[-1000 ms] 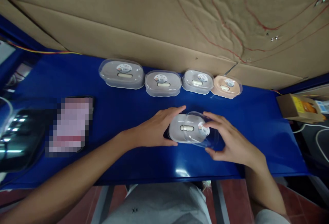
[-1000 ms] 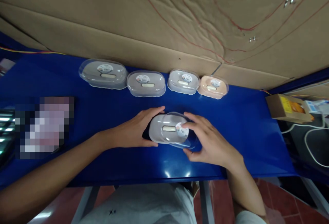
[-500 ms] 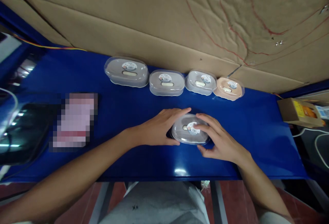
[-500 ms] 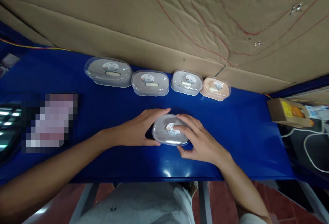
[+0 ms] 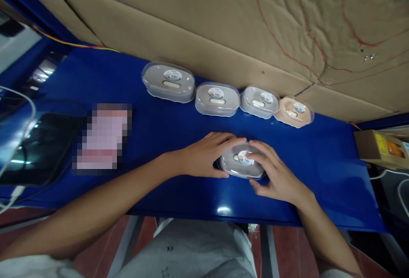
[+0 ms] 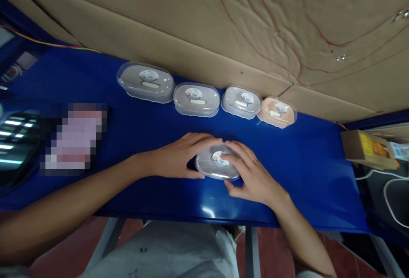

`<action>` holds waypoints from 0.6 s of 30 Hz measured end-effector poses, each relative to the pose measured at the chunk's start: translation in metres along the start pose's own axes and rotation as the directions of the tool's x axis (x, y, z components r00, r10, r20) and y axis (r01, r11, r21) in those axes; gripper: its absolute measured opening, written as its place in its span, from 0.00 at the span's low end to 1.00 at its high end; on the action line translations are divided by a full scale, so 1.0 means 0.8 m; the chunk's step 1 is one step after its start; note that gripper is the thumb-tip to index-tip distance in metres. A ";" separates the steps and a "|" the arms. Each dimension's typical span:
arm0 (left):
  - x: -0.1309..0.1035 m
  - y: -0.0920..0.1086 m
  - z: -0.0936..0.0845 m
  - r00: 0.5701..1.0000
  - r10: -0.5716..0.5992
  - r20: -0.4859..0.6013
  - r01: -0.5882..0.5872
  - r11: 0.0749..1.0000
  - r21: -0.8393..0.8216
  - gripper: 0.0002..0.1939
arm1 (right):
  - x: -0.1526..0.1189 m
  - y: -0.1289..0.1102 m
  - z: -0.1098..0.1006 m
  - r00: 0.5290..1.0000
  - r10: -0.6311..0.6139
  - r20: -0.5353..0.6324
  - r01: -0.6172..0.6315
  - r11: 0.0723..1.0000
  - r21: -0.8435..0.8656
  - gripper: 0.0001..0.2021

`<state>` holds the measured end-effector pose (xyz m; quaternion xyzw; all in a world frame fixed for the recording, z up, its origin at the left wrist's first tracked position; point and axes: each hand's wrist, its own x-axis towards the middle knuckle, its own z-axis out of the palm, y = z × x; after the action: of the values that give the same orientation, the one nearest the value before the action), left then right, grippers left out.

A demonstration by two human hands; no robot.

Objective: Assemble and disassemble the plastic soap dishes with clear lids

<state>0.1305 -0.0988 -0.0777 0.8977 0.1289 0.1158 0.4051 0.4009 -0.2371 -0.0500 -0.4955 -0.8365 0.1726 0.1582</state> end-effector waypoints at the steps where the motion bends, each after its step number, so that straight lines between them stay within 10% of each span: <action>1: 0.000 0.000 0.000 1.000 -0.002 -0.002 0.002 1.000 -0.002 0.54 | 0.000 0.001 0.002 1.000 0.005 0.007 -0.005 1.000 0.003 0.35; 13: -0.005 0.002 -0.012 0.999 -0.028 0.034 0.030 0.998 -0.055 0.54 | 0.006 0.002 0.013 0.998 -0.020 -0.056 0.019 1.000 -0.024 0.33; 18: -0.008 -0.001 -0.037 0.996 0.032 -0.081 -0.045 0.985 -0.165 0.39 | 0.003 0.005 0.015 0.997 -0.017 -0.072 0.014 0.999 -0.051 0.32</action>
<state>0.1155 -0.0798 -0.0597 0.8577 0.1171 0.1691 0.4712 0.3978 -0.2345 -0.0622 -0.4988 -0.8381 0.1322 0.1771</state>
